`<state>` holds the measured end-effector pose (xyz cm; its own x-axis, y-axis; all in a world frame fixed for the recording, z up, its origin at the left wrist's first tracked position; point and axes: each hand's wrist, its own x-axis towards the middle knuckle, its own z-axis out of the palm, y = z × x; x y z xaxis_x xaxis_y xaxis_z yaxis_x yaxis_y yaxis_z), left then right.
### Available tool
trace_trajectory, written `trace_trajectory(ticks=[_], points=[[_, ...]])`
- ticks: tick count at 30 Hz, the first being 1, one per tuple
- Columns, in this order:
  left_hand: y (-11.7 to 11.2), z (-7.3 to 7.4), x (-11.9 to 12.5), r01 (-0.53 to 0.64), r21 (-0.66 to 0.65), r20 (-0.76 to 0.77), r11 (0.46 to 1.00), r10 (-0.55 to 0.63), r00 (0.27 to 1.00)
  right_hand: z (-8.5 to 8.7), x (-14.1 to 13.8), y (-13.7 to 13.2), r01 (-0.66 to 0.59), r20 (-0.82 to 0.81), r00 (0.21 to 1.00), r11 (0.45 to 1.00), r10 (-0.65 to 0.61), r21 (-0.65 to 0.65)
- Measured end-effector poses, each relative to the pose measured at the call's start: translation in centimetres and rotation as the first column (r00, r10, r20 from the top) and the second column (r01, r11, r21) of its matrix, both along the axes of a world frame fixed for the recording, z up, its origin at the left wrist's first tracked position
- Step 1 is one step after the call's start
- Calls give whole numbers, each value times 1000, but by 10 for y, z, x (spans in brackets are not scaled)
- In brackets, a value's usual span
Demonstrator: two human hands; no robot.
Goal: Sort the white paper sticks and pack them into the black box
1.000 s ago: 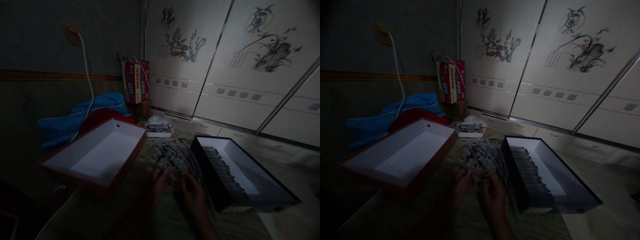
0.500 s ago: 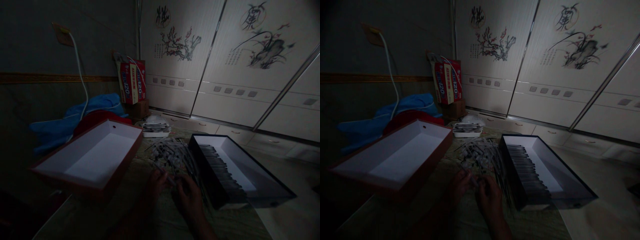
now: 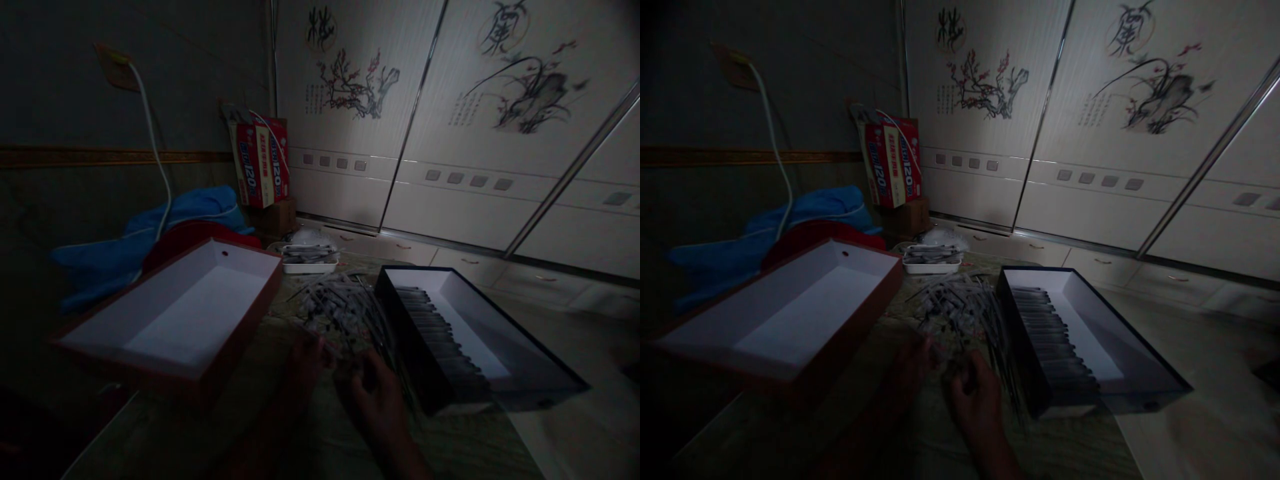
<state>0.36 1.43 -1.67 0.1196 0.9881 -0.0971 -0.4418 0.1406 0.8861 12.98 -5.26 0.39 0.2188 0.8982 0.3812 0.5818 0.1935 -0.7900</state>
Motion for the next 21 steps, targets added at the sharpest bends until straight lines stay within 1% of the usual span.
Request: trace_trajectory(ticks=[4,8,11,14,17,19,21], points=[[-3,6,-1,-13,22,-21,1000,13,1000,-2,-2,0,-55,29,998,998,54,23],[-4,8,-1,-36,45,-55,998,38,998,-9,-1,2,-101,18,995,994,100,42],[-4,7,-1,-51,38,-78,998,53,995,-12,0,3,-96,6,995,994,95,52],[-3,5,-1,-57,70,-114,996,65,991,-14,1,3,-84,14,996,995,83,57],[-3,5,1,-21,98,-110,995,32,993,-15,1,3,-73,12,997,996,73,46],[-4,6,2,-6,86,-88,996,14,996,-15,2,4,-65,3,998,997,65,36],[-5,7,3,-16,63,-95,998,22,995,-15,4,4,-70,-12,997,997,70,20]])
